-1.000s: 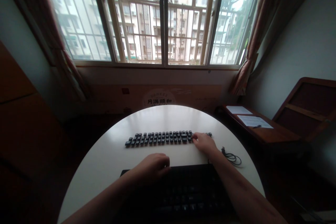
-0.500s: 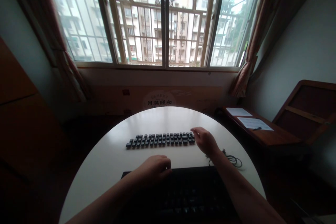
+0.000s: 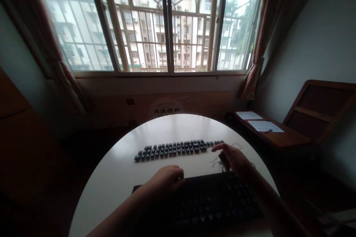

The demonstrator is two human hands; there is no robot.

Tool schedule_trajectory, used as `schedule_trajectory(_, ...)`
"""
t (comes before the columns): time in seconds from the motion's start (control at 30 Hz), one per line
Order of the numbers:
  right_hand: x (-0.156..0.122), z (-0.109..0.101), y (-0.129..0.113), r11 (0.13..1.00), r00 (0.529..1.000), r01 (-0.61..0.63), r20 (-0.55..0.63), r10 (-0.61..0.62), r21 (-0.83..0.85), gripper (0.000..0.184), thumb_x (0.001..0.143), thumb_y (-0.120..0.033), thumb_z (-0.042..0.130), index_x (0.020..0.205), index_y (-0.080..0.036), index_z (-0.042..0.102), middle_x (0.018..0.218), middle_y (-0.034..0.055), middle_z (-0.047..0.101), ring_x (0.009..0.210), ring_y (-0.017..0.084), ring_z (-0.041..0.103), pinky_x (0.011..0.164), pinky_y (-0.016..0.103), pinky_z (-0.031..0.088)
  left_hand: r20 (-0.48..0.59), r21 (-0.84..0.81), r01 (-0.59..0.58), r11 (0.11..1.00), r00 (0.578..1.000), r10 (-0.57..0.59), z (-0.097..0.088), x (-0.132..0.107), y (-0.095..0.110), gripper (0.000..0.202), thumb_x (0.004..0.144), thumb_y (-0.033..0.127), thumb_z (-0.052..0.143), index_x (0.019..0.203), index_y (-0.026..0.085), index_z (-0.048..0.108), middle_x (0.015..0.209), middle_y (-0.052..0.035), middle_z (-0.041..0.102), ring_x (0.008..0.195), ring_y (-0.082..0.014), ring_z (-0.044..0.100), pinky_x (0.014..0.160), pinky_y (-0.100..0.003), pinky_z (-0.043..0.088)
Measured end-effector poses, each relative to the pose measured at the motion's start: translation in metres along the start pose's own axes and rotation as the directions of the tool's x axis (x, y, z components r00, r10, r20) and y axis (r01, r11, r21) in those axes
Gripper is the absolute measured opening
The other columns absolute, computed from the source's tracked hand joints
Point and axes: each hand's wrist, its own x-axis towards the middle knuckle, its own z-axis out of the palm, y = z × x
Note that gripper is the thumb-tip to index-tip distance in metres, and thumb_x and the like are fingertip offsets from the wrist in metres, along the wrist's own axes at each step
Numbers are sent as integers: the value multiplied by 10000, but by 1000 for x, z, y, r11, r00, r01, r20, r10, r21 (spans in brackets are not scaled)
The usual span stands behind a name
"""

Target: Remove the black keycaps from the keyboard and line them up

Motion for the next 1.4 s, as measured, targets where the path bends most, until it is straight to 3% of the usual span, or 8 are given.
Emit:
schedule_trajectory(0.1,-28,0,21,991,993,-121,10,121,64,507,875,-619,590,1125,-181,642,654,-18,559,494,124,512,428,234,439,18,12,-9,1000,1000,9,0,2,0,160,896,317,542,879,202,653,908,-45,675,828,-208,617,701,-285,428)
schedule_trajectory(0.17,-39,1,34,979,985,-161,-47,168,125,494,838,-573,663,1142,-186,631,711,-9,585,519,121,515,446,233,440,23,14,-9,1000,1000,9,0,3,0,160,897,315,538,876,201,647,900,-46,671,823,-207,613,702,-286,428)
schedule_trajectory(0.33,-48,8,54,951,930,-164,-280,237,261,350,829,-544,620,828,-194,612,528,-63,415,436,97,356,393,198,250,22,-4,-12,1000,1000,12,-1,4,-1,157,899,313,536,877,200,642,895,-45,668,811,-202,610,684,-286,422)
schedule_trajectory(0.43,-48,14,55,966,920,-145,-329,211,214,293,826,-482,597,729,-209,554,549,-49,424,462,117,381,416,218,273,27,-15,-14,1000,1000,15,-2,4,-1,158,901,309,531,870,198,639,895,-45,666,801,-199,605,680,-285,418)
schedule_trajectory(0.73,-50,15,63,993,927,-113,-356,117,33,252,874,-399,492,704,-214,508,568,-39,436,501,151,419,465,254,331,38,-7,-9,1000,999,9,-6,5,4,150,899,295,532,838,191,620,872,-44,654,780,-196,591,670,-285,404)
schedule_trajectory(0.97,-47,18,52,974,943,-107,-331,37,-198,262,899,-381,452,721,-206,531,592,-21,511,559,174,489,552,278,389,39,-14,-5,1000,999,6,-5,6,3,148,898,295,530,849,195,626,883,-50,658,794,-201,594,673,-288,413)
schedule_trajectory(1.23,-53,22,42,931,984,-45,-178,-22,-362,293,944,-373,379,764,-206,540,612,-12,517,605,191,527,614,300,393,39,-18,-2,1000,999,3,-3,4,0,157,895,309,522,873,201,634,896,-49,661,807,-202,598,686,-289,422)
schedule_trajectory(1.4,-55,22,43,911,992,-41,-128,-12,-409,294,947,-341,354,716,-219,488,556,-35,447,542,173,488,581,295,353,38,-15,-12,1000,999,12,-3,4,0,159,896,310,517,870,200,629,896,-49,663,813,-203,598,692,-287,423)
